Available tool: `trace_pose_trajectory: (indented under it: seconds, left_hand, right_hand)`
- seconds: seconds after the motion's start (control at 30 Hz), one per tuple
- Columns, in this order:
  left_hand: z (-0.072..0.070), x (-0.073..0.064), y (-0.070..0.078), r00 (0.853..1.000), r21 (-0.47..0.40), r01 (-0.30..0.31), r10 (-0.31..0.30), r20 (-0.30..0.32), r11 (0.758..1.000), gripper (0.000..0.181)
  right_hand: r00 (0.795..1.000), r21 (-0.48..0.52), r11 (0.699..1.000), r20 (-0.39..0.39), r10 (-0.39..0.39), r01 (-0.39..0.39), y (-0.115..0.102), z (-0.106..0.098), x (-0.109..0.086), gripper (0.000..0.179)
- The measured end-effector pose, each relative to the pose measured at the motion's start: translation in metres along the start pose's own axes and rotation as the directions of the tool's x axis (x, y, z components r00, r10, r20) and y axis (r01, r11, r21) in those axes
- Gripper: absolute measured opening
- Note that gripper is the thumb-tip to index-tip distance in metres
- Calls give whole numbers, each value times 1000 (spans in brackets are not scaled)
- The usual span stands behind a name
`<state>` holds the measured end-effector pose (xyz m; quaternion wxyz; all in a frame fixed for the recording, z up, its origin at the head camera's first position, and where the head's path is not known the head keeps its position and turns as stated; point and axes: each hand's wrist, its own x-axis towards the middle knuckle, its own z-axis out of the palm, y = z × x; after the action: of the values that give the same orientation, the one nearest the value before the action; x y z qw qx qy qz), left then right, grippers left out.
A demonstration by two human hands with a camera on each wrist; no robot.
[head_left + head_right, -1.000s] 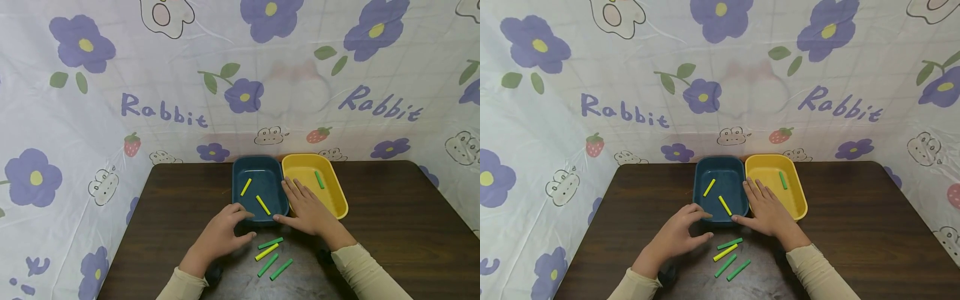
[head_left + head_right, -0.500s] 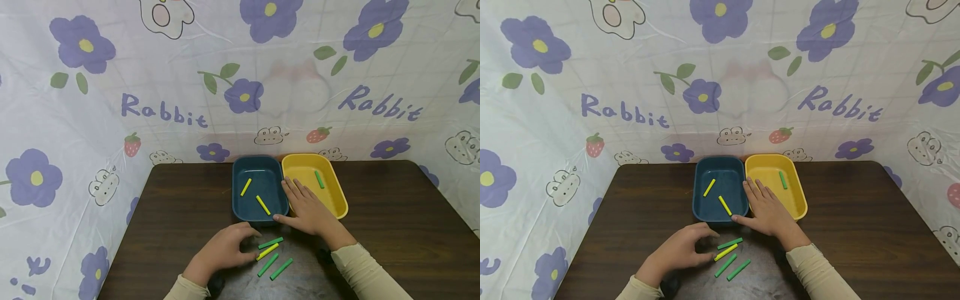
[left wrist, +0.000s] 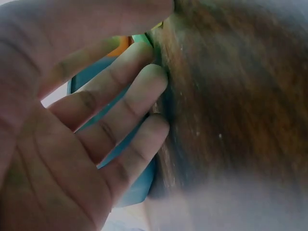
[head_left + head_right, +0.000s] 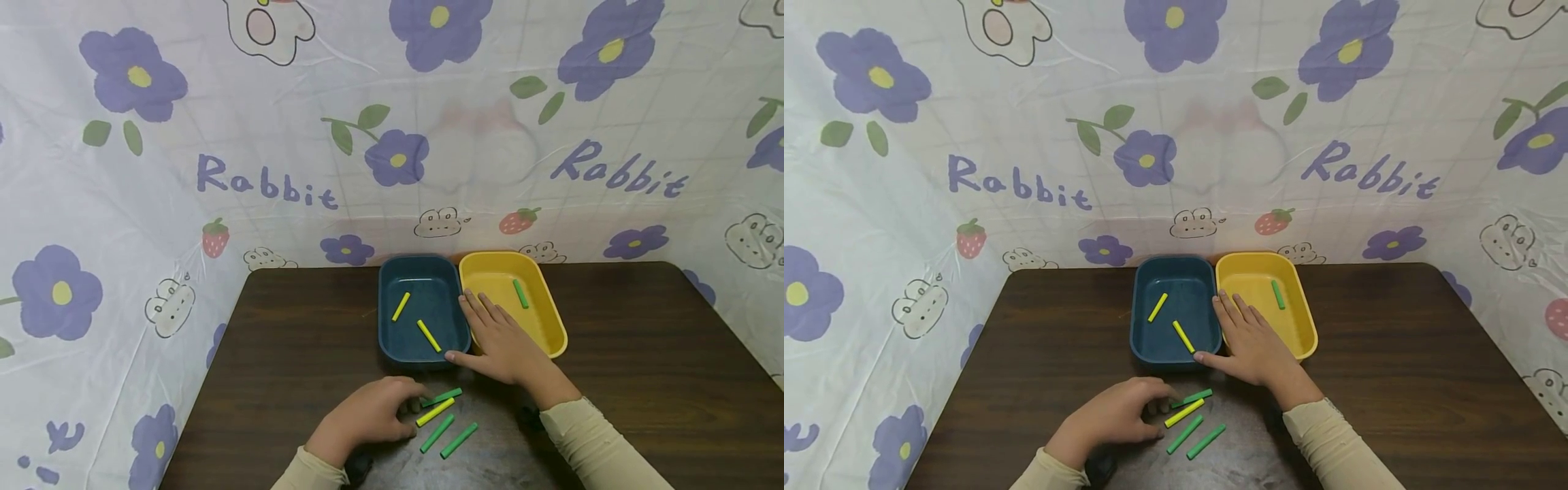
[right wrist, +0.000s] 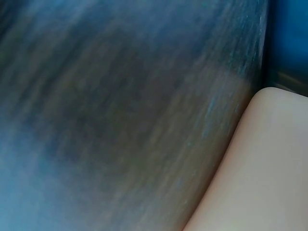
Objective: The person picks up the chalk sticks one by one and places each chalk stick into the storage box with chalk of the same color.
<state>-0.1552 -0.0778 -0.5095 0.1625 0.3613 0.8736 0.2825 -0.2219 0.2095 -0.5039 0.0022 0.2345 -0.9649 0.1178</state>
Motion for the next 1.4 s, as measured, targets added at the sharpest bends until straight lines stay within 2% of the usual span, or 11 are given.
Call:
trace_pose_trajectory:
  seconds: [0.23,0.63,0.7,0.87,1.03,1.17,1.4]
  left_hand:
    - [2,4,1,999,-37,5,-3,44,999,45]
    - [-1,9,3,999,-71,-13,17,46,997,49]
    - [-2,10,3,998,-64,-21,24,51,998,51]
    - [-2,15,3,997,-30,-25,27,70,999,68]
    - [-2,17,5,993,16,11,-13,116,1000,83]
    - [-2,16,9,989,50,26,-33,147,998,86]
    - [-2,18,12,984,41,46,-52,171,998,85]
  right_hand:
    - [1000,2,1000,3,3,-3,-1,1,-1,112]
    - [1000,1,1000,7,1,-1,1,1,1,112]
    - [1000,3,1000,7,4,-4,1,0,1,112]
    - [1000,7,1000,13,5,-5,1,-2,1,112]
    - [1000,5,1000,14,8,-8,0,-1,0,111]
    - [1000,9,1000,16,8,-8,0,-1,0,111]
    - [1000,15,1000,26,11,-11,0,0,-1,111]
